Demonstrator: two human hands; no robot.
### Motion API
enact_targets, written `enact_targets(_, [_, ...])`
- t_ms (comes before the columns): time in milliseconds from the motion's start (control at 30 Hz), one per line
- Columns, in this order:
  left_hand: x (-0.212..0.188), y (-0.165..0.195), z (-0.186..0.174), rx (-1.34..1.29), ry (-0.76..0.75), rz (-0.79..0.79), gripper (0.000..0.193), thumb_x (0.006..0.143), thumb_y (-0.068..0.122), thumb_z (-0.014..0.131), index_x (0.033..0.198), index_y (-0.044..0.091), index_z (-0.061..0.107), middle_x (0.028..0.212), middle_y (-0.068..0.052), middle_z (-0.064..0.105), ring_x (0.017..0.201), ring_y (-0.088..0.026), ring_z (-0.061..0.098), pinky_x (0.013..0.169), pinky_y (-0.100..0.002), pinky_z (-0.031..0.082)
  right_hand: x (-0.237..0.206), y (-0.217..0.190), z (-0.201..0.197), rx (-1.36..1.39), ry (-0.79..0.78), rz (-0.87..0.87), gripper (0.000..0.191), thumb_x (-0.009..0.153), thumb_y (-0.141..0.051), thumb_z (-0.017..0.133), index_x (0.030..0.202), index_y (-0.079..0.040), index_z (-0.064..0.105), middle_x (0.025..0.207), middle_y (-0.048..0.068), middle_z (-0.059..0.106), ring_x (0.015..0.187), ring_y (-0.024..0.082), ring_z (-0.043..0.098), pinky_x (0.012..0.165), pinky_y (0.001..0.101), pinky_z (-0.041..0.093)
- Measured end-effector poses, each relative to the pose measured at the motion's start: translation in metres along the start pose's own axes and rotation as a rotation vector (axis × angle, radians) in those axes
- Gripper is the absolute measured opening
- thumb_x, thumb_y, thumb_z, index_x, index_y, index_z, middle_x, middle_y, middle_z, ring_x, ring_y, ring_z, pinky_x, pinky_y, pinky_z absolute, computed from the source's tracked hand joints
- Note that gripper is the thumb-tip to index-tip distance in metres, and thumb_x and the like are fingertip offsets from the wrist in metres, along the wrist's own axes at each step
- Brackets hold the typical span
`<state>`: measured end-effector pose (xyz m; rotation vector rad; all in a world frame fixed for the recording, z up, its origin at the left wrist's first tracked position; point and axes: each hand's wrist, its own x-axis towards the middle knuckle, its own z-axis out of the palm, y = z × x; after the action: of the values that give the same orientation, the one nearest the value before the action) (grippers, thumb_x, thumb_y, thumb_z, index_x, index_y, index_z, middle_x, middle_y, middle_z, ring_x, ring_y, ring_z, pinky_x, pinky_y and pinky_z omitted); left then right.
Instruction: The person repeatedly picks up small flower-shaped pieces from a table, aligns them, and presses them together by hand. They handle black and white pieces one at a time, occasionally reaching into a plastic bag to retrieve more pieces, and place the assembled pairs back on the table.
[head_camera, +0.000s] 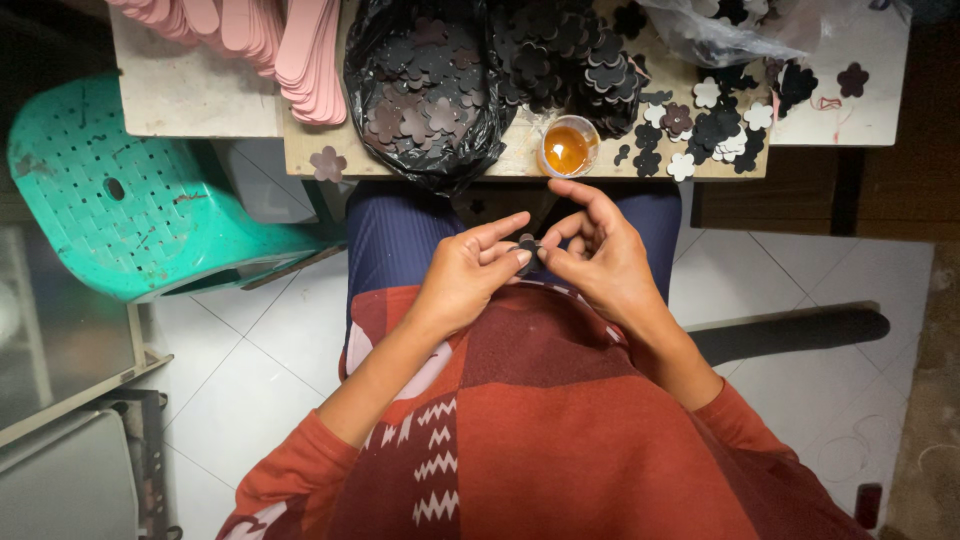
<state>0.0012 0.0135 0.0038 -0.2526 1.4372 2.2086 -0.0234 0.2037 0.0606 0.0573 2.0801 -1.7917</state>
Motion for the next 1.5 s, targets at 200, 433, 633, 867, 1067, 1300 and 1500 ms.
enact_targets(200, [-0.002, 0.005, -0.004, 0.103, 0.045, 0.116, 0.038, 0.096, 0.003, 0.067, 0.134, -0.001, 0.065, 0.105, -0.005, 0.076, 0.092, -0.004, 0.067, 0.080, -0.018, 0.054, -0.003, 0.009, 0.000, 0.112, 0.254, -0.263, 0.091, 0.092, 0.009, 0.065, 0.166, -0.010, 0.016, 0.136, 0.006, 0.058, 0.100, 0.010, 0.063, 0.087, 0.0232, 0.056])
enact_targets(433, [-0.004, 0.007, -0.003, 0.040, 0.038, 0.114, 0.027, 0.097, 0.003, 0.069, 0.123, -0.001, 0.070, 0.104, -0.005, 0.074, 0.089, -0.004, 0.065, 0.077, -0.018, 0.054, -0.008, 0.011, 0.007, 0.045, 0.174, -0.316, 0.097, 0.094, 0.008, 0.075, 0.169, -0.009, 0.015, 0.123, 0.014, 0.066, 0.109, 0.013, 0.064, 0.099, 0.0282, 0.055])
enact_targets(633, [-0.006, 0.013, 0.000, -0.012, 0.080, 0.091, 0.039, 0.092, 0.000, 0.070, 0.131, -0.001, 0.062, 0.107, -0.003, 0.071, 0.088, -0.007, 0.070, 0.077, -0.020, 0.057, -0.003, 0.008, 0.017, 0.274, 0.114, -0.023, 0.085, 0.089, 0.009, 0.072, 0.162, -0.001, 0.029, 0.101, 0.009, 0.072, 0.094, 0.012, 0.068, 0.086, 0.0249, 0.056])
enact_targets(867, [-0.006, 0.012, 0.002, -0.118, 0.114, 0.112, 0.046, 0.092, -0.001, 0.071, 0.136, -0.003, 0.058, 0.101, -0.009, 0.073, 0.087, -0.010, 0.072, 0.078, -0.022, 0.059, -0.003, 0.006, 0.016, 0.370, 0.113, 0.011, 0.085, 0.089, 0.011, 0.070, 0.162, 0.000, 0.028, 0.102, 0.011, 0.072, 0.095, 0.013, 0.069, 0.089, 0.0262, 0.057])
enact_targets(1067, [-0.006, 0.012, -0.002, -0.048, 0.135, 0.094, 0.042, 0.094, 0.000, 0.071, 0.134, -0.004, 0.060, 0.098, -0.009, 0.074, 0.083, -0.009, 0.070, 0.074, -0.022, 0.058, -0.001, 0.008, 0.017, 0.409, 0.104, 0.014, 0.086, 0.088, 0.011, 0.070, 0.162, 0.000, 0.027, 0.102, 0.012, 0.071, 0.095, 0.014, 0.069, 0.090, 0.0274, 0.058])
enact_targets(1300, [-0.006, 0.014, -0.003, -0.094, 0.095, 0.116, 0.049, 0.092, -0.004, 0.071, 0.139, -0.005, 0.055, 0.102, -0.010, 0.073, 0.088, -0.010, 0.071, 0.079, -0.022, 0.059, -0.001, 0.010, 0.017, 0.414, 0.102, 0.020, 0.087, 0.088, 0.011, 0.071, 0.162, 0.000, 0.026, 0.102, 0.011, 0.071, 0.095, 0.013, 0.070, 0.090, 0.0265, 0.057])
enact_targets(1500, [-0.006, 0.015, -0.004, -0.090, 0.081, 0.123, 0.054, 0.089, -0.006, 0.073, 0.140, -0.005, 0.054, 0.102, -0.011, 0.073, 0.089, -0.011, 0.072, 0.080, -0.023, 0.059, 0.001, 0.010, 0.016, 0.404, 0.106, 0.014, 0.088, 0.088, 0.011, 0.071, 0.162, 0.000, 0.026, 0.101, 0.011, 0.071, 0.095, 0.013, 0.069, 0.089, 0.0263, 0.058])
